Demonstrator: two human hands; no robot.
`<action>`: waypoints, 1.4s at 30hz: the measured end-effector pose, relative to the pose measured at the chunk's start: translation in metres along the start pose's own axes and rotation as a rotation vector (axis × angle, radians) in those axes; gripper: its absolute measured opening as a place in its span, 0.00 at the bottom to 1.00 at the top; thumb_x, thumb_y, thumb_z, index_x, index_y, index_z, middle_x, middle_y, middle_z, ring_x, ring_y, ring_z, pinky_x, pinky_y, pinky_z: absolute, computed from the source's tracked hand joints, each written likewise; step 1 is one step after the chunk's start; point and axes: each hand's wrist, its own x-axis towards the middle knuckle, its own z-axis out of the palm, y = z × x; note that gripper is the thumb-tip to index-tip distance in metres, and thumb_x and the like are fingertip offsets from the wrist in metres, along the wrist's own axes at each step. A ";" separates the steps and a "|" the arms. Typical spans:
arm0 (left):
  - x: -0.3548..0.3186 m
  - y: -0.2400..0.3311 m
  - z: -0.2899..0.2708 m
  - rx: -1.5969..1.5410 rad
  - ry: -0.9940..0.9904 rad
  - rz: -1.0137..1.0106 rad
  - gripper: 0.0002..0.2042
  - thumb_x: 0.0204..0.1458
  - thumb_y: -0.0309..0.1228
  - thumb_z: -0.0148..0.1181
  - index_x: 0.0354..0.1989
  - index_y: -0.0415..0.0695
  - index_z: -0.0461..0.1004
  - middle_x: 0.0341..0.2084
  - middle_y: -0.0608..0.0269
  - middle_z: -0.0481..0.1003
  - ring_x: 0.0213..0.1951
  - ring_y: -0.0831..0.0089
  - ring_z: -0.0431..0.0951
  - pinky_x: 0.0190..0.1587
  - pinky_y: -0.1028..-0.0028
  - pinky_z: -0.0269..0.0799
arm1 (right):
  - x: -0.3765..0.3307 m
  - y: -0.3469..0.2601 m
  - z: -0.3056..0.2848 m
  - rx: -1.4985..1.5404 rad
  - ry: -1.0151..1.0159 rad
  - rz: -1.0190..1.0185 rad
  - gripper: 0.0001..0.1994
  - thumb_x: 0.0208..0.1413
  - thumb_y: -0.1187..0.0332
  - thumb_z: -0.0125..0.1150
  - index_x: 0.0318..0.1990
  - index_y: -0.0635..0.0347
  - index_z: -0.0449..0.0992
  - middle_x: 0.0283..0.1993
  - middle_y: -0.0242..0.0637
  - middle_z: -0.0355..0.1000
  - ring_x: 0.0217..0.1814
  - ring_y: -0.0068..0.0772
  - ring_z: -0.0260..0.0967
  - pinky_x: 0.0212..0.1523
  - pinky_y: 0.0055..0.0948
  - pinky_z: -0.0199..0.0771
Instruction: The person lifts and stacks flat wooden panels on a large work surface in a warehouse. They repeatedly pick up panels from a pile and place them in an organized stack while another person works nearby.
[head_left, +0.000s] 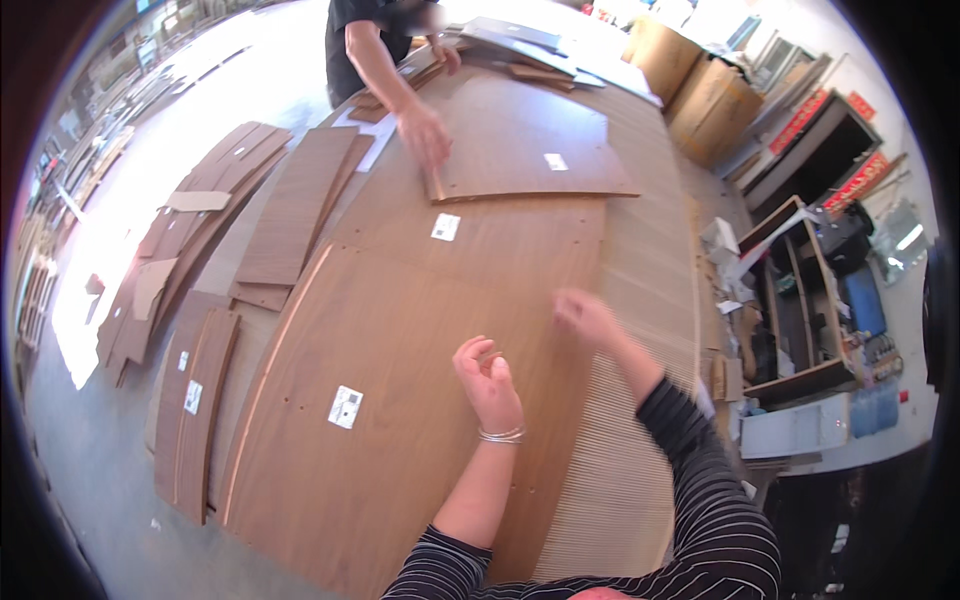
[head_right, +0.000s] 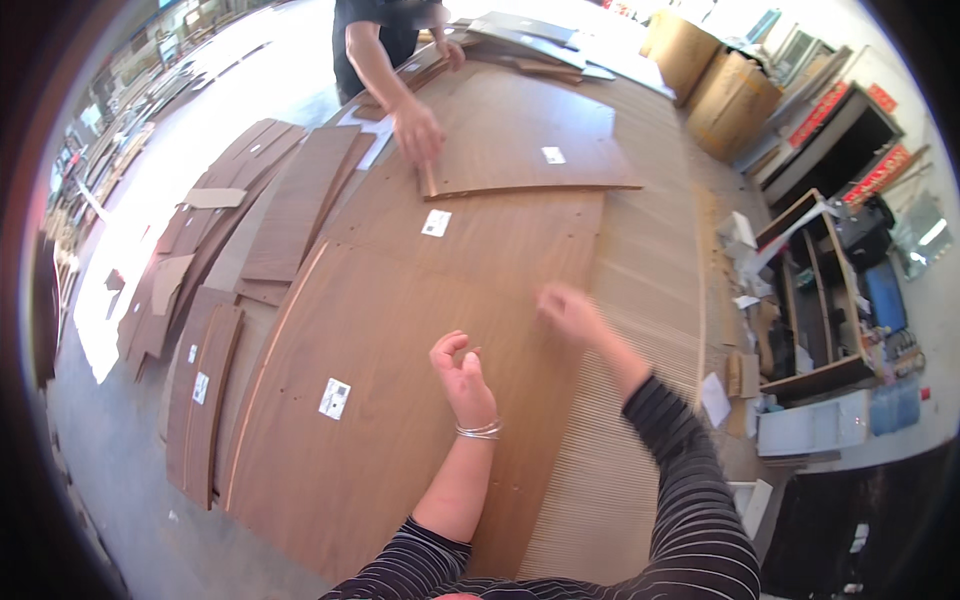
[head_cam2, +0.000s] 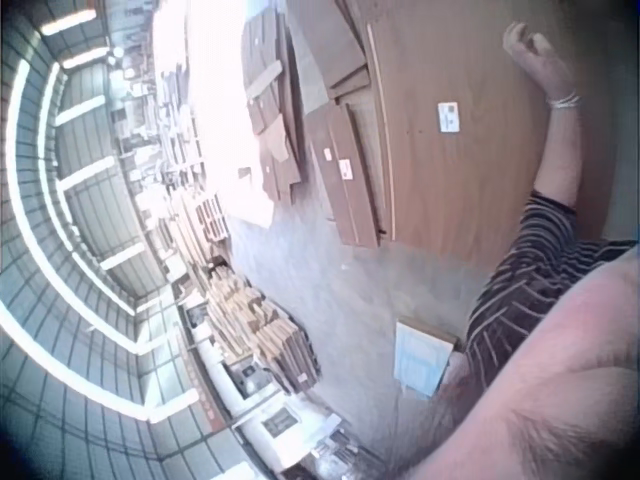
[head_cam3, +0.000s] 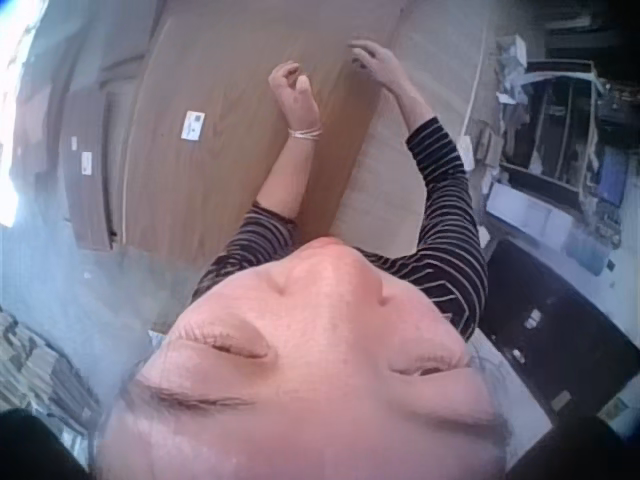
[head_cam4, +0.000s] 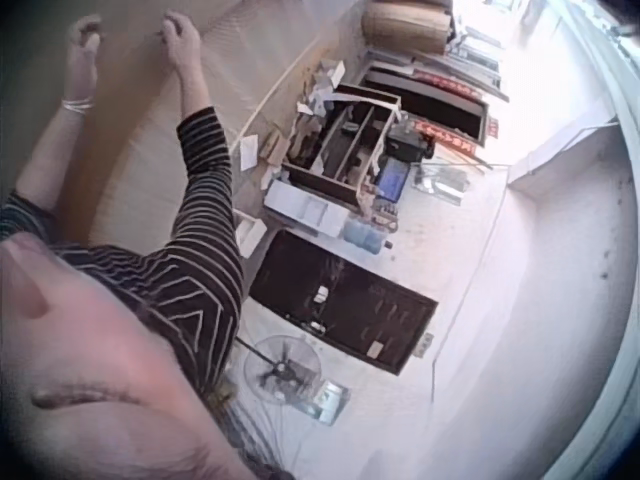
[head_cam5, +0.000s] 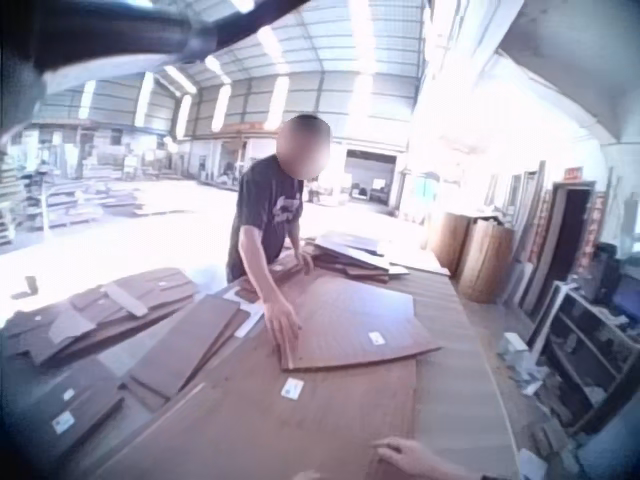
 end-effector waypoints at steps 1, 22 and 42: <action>0.003 -0.003 -0.002 0.000 0.011 0.020 0.11 0.45 0.22 0.43 0.40 0.40 0.62 0.45 0.57 0.59 0.46 0.70 0.61 0.44 0.72 0.66 | -0.048 -0.037 0.015 0.171 -0.007 0.307 0.13 0.56 0.63 0.47 0.43 0.60 0.70 0.31 0.32 0.68 0.32 0.19 0.65 0.34 0.22 0.67; -0.068 0.113 -0.231 0.575 -0.853 0.453 0.18 0.39 0.25 0.54 0.42 0.41 0.63 0.42 0.52 0.63 0.42 0.60 0.66 0.46 0.63 0.64 | -0.340 -0.228 0.286 -0.643 0.299 0.147 0.24 0.46 0.61 0.54 0.52 0.58 0.64 0.58 0.45 0.55 0.61 0.48 0.48 0.60 0.49 0.44; 0.025 0.087 -0.497 1.503 0.028 0.167 0.17 0.51 0.42 0.44 0.27 0.40 0.71 0.28 0.53 0.72 0.33 0.56 0.70 0.38 0.63 0.66 | -0.346 -0.232 0.296 -0.701 0.388 0.108 0.22 0.47 0.62 0.53 0.51 0.55 0.64 0.58 0.42 0.56 0.61 0.45 0.48 0.61 0.45 0.44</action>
